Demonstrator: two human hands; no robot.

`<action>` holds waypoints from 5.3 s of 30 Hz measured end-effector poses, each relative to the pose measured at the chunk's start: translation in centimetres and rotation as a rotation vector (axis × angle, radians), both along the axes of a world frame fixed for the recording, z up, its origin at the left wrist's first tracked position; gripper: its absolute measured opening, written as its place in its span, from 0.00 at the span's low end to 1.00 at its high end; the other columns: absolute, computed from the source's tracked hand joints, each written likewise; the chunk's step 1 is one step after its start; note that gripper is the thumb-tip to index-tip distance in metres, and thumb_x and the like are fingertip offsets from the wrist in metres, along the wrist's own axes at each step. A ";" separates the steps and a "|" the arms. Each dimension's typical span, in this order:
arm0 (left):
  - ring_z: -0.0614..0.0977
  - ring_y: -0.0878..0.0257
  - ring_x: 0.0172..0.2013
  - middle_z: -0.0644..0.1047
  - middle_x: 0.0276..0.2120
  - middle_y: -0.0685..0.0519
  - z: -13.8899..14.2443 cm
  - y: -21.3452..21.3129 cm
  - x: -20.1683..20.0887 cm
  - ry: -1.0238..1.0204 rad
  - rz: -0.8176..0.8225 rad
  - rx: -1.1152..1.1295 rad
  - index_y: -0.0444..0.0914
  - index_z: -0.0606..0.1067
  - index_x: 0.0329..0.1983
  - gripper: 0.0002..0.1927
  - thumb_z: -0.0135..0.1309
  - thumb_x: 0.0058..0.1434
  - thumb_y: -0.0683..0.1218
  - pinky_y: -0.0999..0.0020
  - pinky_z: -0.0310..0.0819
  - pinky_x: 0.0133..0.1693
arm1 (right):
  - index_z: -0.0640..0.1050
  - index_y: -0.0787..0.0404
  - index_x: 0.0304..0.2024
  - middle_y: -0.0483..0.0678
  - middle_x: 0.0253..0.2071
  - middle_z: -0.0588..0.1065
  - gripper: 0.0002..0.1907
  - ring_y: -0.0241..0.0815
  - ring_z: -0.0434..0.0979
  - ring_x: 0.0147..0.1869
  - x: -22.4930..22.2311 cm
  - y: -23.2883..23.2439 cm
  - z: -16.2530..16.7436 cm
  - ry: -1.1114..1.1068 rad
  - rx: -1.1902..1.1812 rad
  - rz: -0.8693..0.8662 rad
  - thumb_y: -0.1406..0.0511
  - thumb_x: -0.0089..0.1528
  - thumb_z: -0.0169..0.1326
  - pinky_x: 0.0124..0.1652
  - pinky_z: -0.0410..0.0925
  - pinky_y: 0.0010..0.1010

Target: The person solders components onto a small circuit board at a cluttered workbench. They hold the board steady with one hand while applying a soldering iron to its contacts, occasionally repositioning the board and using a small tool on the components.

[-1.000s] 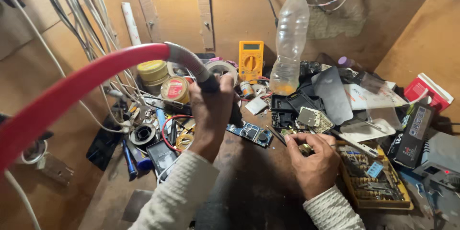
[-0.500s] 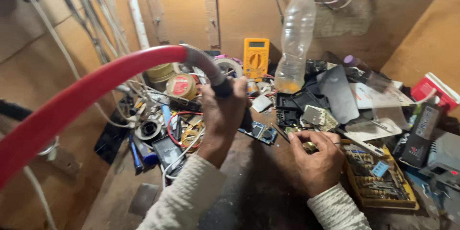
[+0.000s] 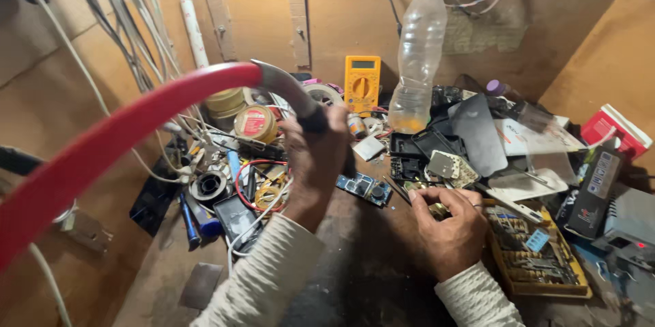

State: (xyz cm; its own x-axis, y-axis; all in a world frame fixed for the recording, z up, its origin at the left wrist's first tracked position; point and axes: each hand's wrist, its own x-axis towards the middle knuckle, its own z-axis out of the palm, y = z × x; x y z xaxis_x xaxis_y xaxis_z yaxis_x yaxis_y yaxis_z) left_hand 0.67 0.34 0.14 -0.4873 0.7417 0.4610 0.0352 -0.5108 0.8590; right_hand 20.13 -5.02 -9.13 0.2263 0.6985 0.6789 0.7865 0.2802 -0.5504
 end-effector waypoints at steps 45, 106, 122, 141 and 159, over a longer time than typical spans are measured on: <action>0.78 0.69 0.15 0.76 0.14 0.55 -0.2 -0.2 -0.8 -0.038 -0.011 -0.119 0.38 0.75 0.19 0.12 0.56 0.59 0.45 0.69 0.73 0.21 | 0.84 0.57 0.31 0.47 0.33 0.80 0.07 0.45 0.76 0.45 0.1 -0.1 0.0 0.023 0.006 0.024 0.62 0.54 0.68 0.41 0.70 0.36; 0.79 0.68 0.17 0.76 0.15 0.54 -0.4 -0.6 -0.7 -0.031 -0.135 -0.047 0.36 0.74 0.19 0.14 0.55 0.61 0.44 0.69 0.73 0.22 | 0.84 0.58 0.31 0.47 0.33 0.79 0.08 0.44 0.76 0.44 0.0 -0.1 0.2 0.031 -0.018 0.012 0.61 0.55 0.69 0.41 0.71 0.36; 0.78 0.68 0.16 0.75 0.14 0.56 0.0 -0.5 -0.6 -0.004 -0.079 -0.011 0.37 0.74 0.18 0.15 0.54 0.61 0.44 0.70 0.72 0.21 | 0.85 0.57 0.30 0.48 0.33 0.79 0.08 0.46 0.77 0.45 -0.1 0.0 0.1 0.006 0.016 -0.012 0.61 0.54 0.69 0.43 0.71 0.37; 0.79 0.68 0.17 0.77 0.15 0.55 -0.1 -0.4 -0.1 -0.050 -0.035 -0.070 0.37 0.74 0.19 0.12 0.56 0.59 0.42 0.70 0.75 0.22 | 0.84 0.58 0.30 0.48 0.33 0.79 0.08 0.46 0.77 0.45 0.0 -0.2 0.1 -0.009 0.015 -0.006 0.61 0.54 0.69 0.41 0.71 0.37; 0.78 0.69 0.17 0.76 0.15 0.55 -0.5 -0.8 -0.8 0.011 -0.074 -0.067 0.36 0.74 0.19 0.14 0.56 0.60 0.45 0.71 0.74 0.23 | 0.84 0.58 0.31 0.46 0.32 0.80 0.08 0.45 0.76 0.45 -0.1 -0.2 0.3 0.007 -0.008 0.024 0.61 0.55 0.68 0.41 0.71 0.36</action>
State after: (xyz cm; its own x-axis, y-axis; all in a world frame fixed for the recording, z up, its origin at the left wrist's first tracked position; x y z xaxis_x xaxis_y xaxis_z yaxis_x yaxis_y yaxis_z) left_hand -0.08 -0.47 -0.35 -0.4253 0.8046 0.4144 0.0094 -0.4540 0.8910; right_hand 19.99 -5.18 -8.80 0.2146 0.7092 0.6715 0.7755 0.2942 -0.5586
